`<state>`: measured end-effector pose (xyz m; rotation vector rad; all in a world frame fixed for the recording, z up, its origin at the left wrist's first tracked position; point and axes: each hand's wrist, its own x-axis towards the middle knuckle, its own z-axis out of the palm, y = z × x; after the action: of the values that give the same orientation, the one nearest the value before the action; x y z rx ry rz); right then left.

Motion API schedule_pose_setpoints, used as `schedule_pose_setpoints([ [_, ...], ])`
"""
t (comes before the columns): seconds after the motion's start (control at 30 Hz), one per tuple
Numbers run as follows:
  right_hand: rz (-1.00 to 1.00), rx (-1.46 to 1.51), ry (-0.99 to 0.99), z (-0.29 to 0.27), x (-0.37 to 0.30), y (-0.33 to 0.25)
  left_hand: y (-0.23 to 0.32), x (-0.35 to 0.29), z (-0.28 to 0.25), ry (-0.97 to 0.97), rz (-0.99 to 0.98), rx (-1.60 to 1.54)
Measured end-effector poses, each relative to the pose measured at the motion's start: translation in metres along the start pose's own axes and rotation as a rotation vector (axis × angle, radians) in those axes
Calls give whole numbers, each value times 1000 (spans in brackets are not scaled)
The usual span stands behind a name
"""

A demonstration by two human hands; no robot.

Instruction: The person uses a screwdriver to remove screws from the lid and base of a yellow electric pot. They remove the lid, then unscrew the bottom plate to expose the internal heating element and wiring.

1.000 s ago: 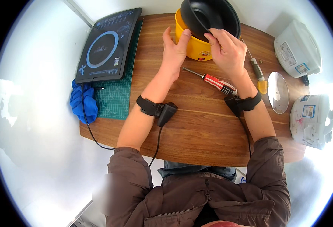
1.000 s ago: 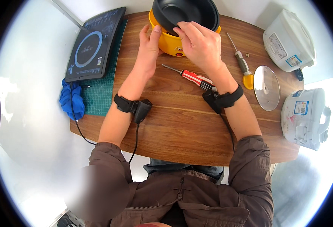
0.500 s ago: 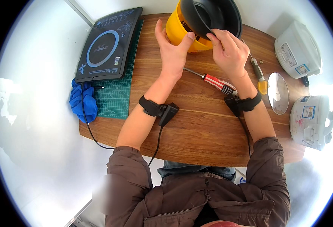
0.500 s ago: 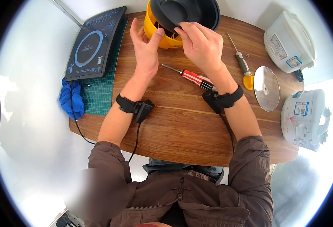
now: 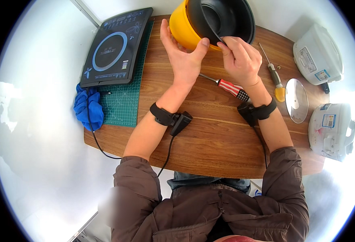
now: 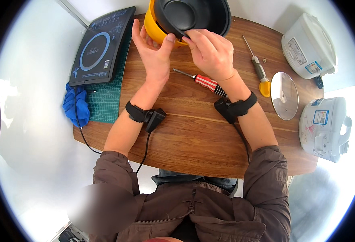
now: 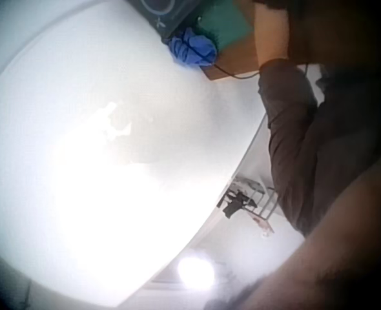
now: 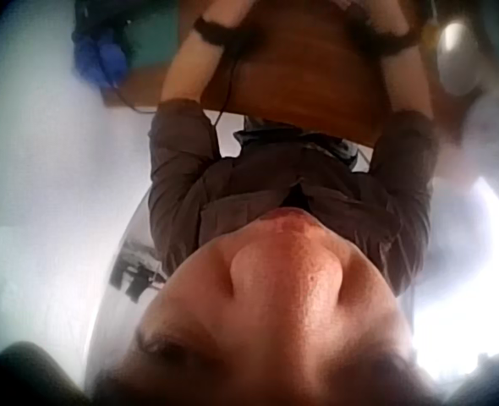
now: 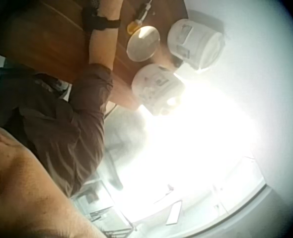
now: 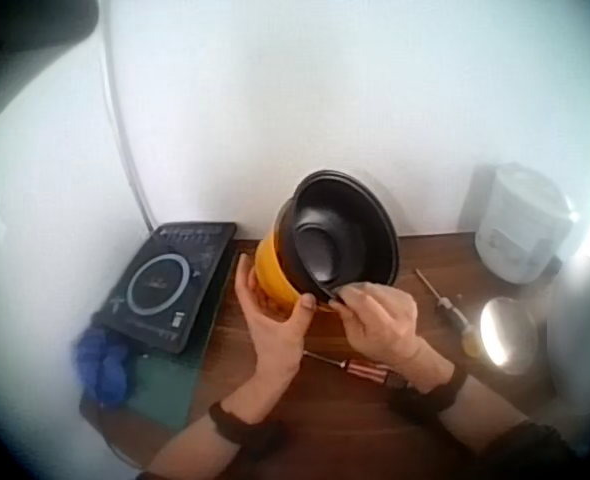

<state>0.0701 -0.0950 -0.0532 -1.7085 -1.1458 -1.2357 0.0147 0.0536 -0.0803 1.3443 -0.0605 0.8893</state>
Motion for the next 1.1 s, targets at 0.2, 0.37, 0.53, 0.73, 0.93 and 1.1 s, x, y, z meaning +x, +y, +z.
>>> schedule_pose_setpoints([
  [0.2, 40, 73, -35, 3, -3, -6, 2, -1, 0, 4, 57, 16],
  [0.37, 132, 150, -152, -1, -4, -6, -3, -1, -2, -18, 30, -19],
  [0.53, 202, 244, -297, -8, 3, -2, -5, -2, -4, -16, -67, -57],
  [0.73, 222, 332, -517, -18, 21, 1, -18, 1, -11, 43, -285, -246],
  [0.93, 260, 284, -702, -31, 31, 6, -10, 4, -9, 62, -447, -316],
  [1.1, 207, 145, -708, -29, 26, 24, -8, 6, -9, 67, -538, -309],
])
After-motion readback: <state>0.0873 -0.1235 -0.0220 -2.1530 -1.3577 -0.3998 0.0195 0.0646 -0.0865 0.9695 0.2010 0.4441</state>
